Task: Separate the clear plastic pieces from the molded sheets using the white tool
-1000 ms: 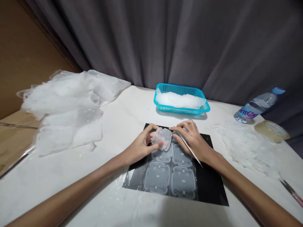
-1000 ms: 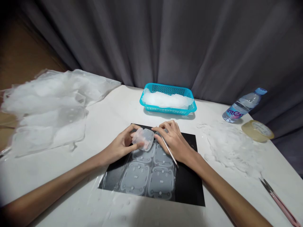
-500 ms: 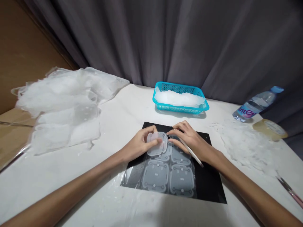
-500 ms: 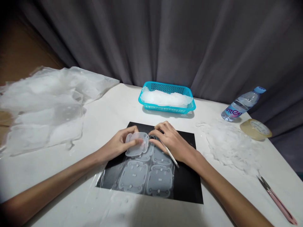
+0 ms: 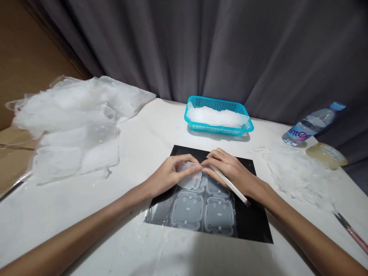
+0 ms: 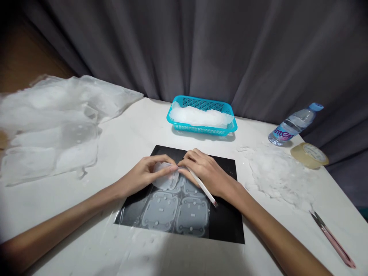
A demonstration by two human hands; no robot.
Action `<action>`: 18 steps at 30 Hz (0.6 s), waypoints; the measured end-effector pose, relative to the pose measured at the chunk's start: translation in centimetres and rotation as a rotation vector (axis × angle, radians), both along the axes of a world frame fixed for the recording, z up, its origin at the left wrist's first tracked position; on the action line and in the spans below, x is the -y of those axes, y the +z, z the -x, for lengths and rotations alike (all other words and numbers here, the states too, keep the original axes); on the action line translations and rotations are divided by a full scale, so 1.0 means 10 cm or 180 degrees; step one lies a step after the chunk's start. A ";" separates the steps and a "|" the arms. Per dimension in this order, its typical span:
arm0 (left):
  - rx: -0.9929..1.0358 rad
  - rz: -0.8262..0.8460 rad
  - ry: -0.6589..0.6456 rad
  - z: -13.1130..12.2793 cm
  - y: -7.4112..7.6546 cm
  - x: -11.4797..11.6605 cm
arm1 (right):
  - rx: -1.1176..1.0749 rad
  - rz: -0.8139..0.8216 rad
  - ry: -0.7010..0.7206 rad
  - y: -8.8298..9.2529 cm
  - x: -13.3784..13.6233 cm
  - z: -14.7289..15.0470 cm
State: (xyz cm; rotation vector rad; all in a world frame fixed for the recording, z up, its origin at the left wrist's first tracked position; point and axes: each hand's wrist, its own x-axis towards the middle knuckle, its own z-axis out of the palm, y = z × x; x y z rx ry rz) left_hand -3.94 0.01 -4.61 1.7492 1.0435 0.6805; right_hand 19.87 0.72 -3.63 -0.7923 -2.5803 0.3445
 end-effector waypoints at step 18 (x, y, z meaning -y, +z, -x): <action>0.1118 0.0430 0.0612 0.03 0.06 0.02 | -0.0562 -0.0754 -0.1710 -0.14 -0.19 -0.12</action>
